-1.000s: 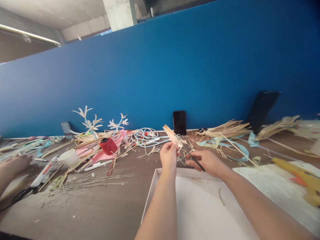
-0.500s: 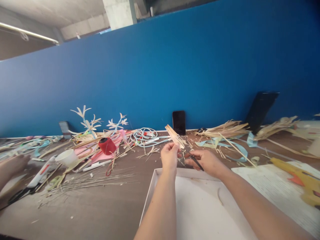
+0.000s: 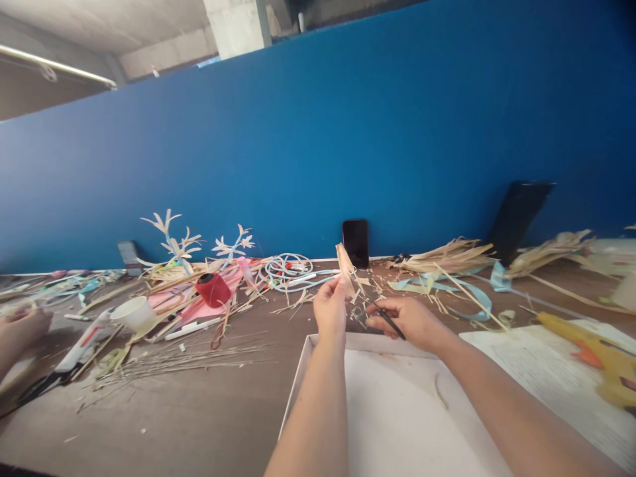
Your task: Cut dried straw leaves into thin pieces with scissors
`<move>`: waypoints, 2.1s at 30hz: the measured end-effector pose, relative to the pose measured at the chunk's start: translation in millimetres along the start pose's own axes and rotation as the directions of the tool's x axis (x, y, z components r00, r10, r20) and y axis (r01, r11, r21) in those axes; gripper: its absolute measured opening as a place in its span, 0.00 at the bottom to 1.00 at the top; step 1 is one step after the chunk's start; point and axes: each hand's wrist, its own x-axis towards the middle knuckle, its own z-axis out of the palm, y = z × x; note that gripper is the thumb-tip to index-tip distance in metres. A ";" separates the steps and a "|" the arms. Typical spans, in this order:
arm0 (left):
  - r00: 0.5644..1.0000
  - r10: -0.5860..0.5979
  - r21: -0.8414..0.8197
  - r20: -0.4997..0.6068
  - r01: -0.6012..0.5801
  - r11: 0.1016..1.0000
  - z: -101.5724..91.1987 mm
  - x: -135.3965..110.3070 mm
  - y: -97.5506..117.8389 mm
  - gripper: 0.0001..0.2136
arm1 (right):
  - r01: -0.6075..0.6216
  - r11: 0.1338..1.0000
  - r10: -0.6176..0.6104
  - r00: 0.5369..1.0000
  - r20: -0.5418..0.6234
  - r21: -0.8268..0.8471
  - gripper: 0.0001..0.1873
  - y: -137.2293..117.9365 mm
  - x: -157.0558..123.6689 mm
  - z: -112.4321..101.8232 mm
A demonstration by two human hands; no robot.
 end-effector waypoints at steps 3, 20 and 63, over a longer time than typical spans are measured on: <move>1.000 0.025 0.056 0.004 -0.025 0.998 -1.6 1.7 -2.1 0.14 | -0.007 1.000 0.007 1.000 0.008 0.006 0.18 -1.3 -0.4 -0.3; 1.000 -0.002 -0.004 0.010 0.002 1.000 1.5 0.4 -1.0 0.12 | -0.002 1.000 0.003 1.000 0.010 -0.013 0.17 -1.5 -1.0 0.9; 0.999 -0.007 -0.036 -0.035 0.006 0.999 0.2 1.7 1.9 0.10 | -0.036 0.999 0.036 0.999 0.006 -0.008 0.22 11.9 3.3 -11.3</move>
